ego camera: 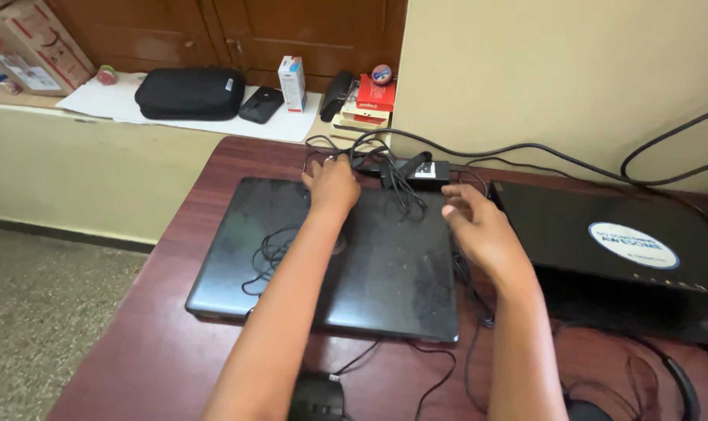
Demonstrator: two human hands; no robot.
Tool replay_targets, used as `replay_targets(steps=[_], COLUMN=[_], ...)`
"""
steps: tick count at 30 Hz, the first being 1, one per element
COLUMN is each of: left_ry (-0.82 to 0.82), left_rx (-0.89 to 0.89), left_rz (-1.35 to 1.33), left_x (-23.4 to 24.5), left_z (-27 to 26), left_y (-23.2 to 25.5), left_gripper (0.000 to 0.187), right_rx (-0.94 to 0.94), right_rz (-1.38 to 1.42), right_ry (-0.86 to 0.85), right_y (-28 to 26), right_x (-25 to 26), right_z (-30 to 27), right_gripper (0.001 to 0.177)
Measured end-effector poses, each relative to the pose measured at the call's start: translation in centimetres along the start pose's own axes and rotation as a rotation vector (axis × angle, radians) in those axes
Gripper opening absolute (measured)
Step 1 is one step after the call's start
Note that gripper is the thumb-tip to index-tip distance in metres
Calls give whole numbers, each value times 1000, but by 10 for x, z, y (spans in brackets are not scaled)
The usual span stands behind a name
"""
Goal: The person arranges a headset and mouse on a desk, plugs a charger into a wall socket, untangles and organizes power and data cables over a closed laptop, and repositions the laptop on the desk.
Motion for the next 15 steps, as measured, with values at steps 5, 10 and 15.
replay_targets(steps=[5, 10, 15], left_ry=[-18, -64, 334], left_rx=[52, 29, -46], left_rz=[-83, -151, -166], left_x=[-31, -16, 44], left_z=[29, 19, 12], left_y=[8, 21, 25], left_gripper=[46, 29, 20], right_rx=[-16, 2, 27], right_rz=[-29, -2, 49], right_ry=[69, 146, 202], right_y=[-3, -3, -4], right_x=[18, 32, 39], right_z=[-5, -1, -5], right_gripper=[41, 37, 34])
Point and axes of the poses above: each hand's wrist, its own z-axis towards the middle knuckle, its own x-axis out of the back of the hand, y = z × x, the point moved 2 cm from there along z, towards the middle knuckle, and after that the axes turned 13 degrees about -x, right-handed, at the moved point
